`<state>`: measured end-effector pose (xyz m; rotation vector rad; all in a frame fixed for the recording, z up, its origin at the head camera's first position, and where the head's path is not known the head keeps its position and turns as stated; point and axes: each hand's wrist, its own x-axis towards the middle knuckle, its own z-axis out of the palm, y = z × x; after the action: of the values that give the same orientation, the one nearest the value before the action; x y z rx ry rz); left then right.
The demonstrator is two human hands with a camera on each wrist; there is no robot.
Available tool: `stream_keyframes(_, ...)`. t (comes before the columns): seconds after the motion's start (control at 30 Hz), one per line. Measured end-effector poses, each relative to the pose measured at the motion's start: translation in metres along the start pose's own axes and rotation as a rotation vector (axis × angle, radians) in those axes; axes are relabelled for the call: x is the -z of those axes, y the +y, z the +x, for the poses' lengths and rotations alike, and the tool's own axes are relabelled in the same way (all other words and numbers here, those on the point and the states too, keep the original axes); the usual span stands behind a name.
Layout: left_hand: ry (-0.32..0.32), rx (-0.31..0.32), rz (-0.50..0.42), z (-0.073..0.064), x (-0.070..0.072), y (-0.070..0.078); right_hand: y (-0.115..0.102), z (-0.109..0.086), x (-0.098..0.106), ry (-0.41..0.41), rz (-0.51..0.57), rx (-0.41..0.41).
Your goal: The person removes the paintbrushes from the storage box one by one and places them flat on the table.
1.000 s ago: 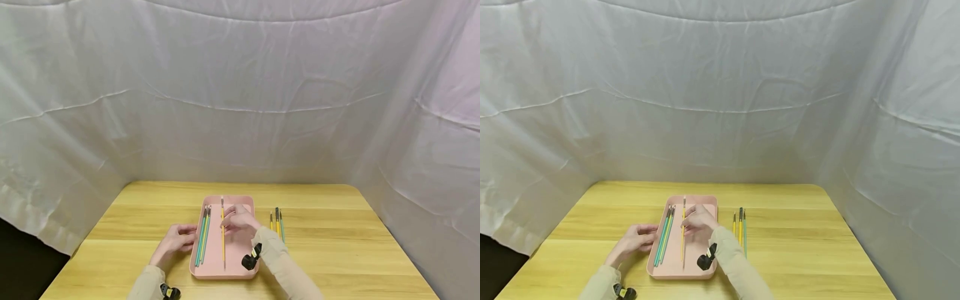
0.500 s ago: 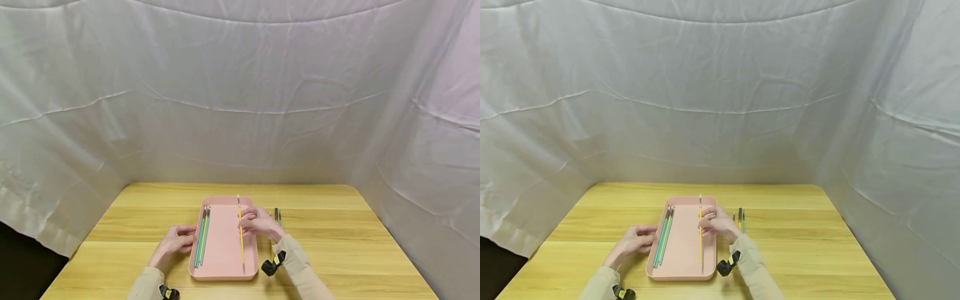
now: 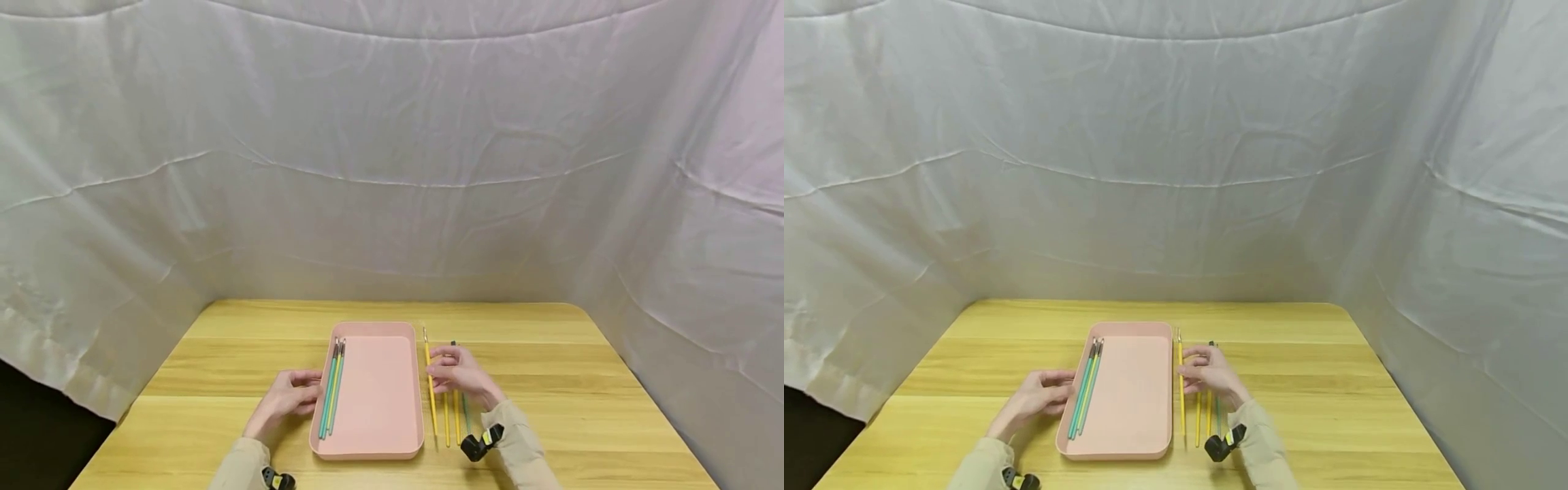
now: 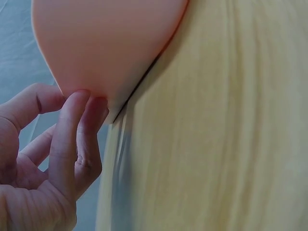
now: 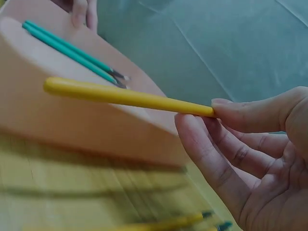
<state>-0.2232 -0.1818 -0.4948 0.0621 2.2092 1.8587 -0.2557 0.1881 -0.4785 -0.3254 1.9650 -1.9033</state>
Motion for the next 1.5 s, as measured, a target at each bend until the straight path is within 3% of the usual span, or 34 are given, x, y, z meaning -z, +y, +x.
stream_keyframes(0.27,0.009,0.012,-0.009,-0.001,-0.003,-0.002,0.008,-0.018,0.028,0.056,-0.025,-0.010)
stream_keyframes(0.67,0.003,0.000,-0.008,0.003,-0.001,-0.004,0.020,-0.026,0.052,0.109,-0.053,-0.021)
stream_keyframes(1.2,0.006,0.006,-0.004,0.003,0.002,-0.007,0.027,-0.025,0.054,0.189,-0.151,-0.058)
stream_keyframes(1.5,0.010,0.011,-0.012,0.002,0.000,-0.005,0.027,-0.026,0.050,0.250,-0.268,-0.074)
